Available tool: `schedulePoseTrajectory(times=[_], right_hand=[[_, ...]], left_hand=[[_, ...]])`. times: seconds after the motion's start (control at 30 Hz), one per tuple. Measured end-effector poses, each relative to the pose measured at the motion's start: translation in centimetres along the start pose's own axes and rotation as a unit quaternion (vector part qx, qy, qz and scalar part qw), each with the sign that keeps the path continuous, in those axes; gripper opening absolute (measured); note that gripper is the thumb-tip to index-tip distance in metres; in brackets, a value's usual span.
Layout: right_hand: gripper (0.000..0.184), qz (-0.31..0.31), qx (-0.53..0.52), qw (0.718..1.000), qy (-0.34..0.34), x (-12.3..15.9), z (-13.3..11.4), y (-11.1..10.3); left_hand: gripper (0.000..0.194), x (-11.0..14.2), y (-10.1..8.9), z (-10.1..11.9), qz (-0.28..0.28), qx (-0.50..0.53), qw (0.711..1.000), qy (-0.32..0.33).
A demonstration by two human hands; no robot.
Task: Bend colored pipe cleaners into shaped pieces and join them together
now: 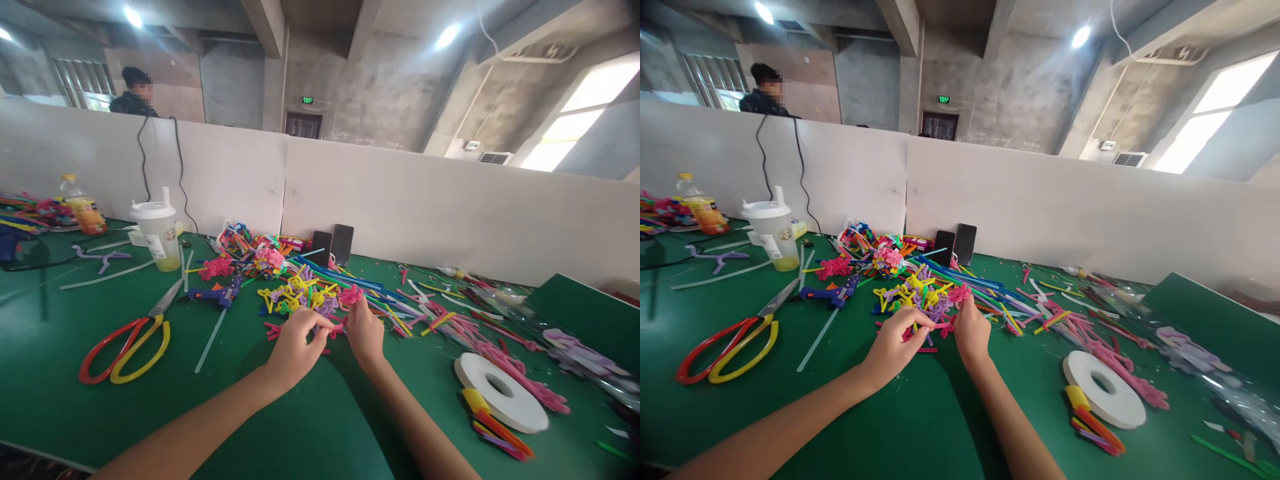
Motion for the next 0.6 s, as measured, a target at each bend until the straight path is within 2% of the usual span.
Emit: schedulePoseTrajectory(times=[0.13,0.3,0.37,0.6], right_hand=[[0.015,-0.015,0.015,1.000,-0.021,-0.3,0.2,0.4],[0.020,-0.018,0.009,1.000,-0.021,-1.0,1.3,-0.1],[0.023,-0.021,0.003,1.000,-0.020,-1.1,1.6,-0.4],[0.019,-0.018,0.029,0.999,-0.006,-1.4,2.8,-1.5]], left_hand=[[0.015,0.3,0.1,0.4,0.001,-0.016,0.999,0.033],[0.014,-0.5,-1.2,-1.1,0.045,-0.057,0.997,-0.024],[0.014,-0.8,-1.6,-1.7,0.047,-0.067,0.996,-0.043],[0.017,-0.4,-0.7,-2.3,-0.029,-0.075,0.996,-0.050]])
Point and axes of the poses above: each hand's wrist, its own x-axis away from the middle knuckle, its own y-axis out of the palm, z = x × y, the point moved 1 cm from there along -x, towards the middle knuckle, and after that the axes turned 12 degrees about x, right-handed, at the moved point
